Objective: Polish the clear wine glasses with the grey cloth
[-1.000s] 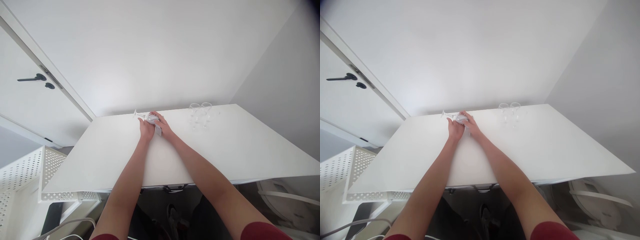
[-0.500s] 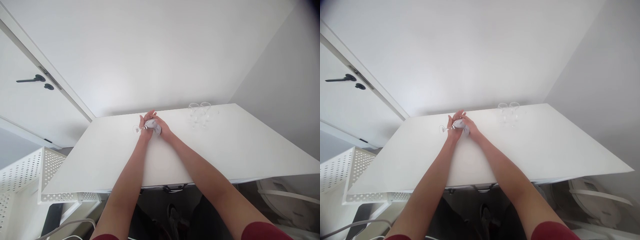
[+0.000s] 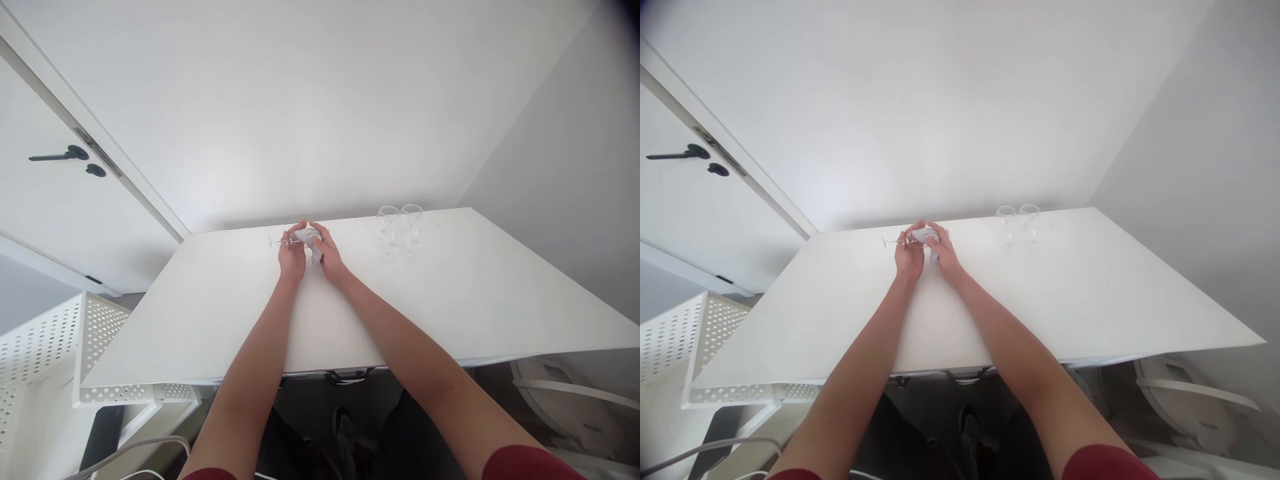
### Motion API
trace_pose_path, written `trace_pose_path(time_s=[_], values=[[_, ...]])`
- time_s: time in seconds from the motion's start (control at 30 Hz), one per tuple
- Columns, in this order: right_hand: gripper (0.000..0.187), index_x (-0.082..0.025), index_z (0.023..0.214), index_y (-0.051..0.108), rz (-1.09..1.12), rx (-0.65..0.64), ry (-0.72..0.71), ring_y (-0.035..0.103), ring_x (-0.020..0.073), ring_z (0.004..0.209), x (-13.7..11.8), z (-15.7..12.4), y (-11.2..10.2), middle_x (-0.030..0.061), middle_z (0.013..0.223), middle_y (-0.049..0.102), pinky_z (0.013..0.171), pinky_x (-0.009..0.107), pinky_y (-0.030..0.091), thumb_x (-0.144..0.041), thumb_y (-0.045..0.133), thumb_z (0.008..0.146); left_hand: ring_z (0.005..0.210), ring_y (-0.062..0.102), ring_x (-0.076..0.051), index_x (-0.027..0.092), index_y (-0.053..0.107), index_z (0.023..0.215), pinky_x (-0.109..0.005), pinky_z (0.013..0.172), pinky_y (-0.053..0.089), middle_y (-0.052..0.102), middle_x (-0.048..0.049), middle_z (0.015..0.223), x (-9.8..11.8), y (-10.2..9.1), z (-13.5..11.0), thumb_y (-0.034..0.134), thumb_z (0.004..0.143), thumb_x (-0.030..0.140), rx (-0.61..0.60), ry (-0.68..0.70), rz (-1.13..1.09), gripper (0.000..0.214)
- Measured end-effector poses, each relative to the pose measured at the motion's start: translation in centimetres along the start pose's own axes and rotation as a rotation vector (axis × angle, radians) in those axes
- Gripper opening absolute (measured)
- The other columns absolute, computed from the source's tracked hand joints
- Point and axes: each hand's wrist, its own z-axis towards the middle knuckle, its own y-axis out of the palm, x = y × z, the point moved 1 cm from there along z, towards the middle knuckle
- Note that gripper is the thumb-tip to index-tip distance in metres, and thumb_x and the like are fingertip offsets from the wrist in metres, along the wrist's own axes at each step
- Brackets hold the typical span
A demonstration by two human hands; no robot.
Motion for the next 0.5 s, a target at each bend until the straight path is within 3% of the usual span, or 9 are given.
trace_pose_path(time_s=[0.1,0.23,0.33,0.5], values=[[0.046,-0.036,0.129,0.064,-0.029,-0.024,0.043,0.060,0.0231,0.119,0.8,0.2,0.0,0.0016,0.135,0.062,0.104,0.041,0.050,-0.054,0.069,0.087,0.129,0.061,-0.029,0.024,0.075,0.089,-0.046,0.107,0.050,0.072,-0.0098,0.123,-0.1,-1.1,0.3,0.049,0.098,0.061,0.143,0.101,-0.060,0.046],[0.040,-0.032,0.120,0.069,0.013,-0.168,0.053,0.059,0.0240,0.123,1.1,0.0,0.6,0.0018,0.138,0.063,0.104,0.041,0.050,-0.049,0.074,0.085,0.105,0.068,-0.027,0.023,0.055,0.057,-0.046,0.105,0.051,0.065,-0.0088,0.081,-0.3,-2.1,0.9,0.047,0.098,0.062,0.242,0.093,-0.099,0.057],[0.042,-0.030,0.118,0.068,0.140,-0.180,0.093,0.063,0.0258,0.113,0.7,-0.1,0.6,0.0034,0.128,0.068,0.096,0.042,0.054,-0.055,0.072,0.084,0.094,0.067,-0.025,0.024,0.047,0.054,-0.047,0.104,0.051,0.057,-0.0071,0.072,-0.3,-2.1,1.1,0.046,0.097,0.066,0.237,0.050,-0.081,0.060],[0.037,-0.027,0.107,0.069,0.232,-0.143,0.168,0.064,0.0266,0.103,0.7,0.4,0.1,0.0044,0.115,0.070,0.089,0.043,0.055,-0.056,0.070,0.085,0.089,0.066,-0.024,0.024,0.047,0.054,-0.047,0.102,0.050,0.055,-0.0064,0.070,-0.5,-1.9,0.9,0.053,0.094,0.066,0.185,0.027,-0.060,0.059]])
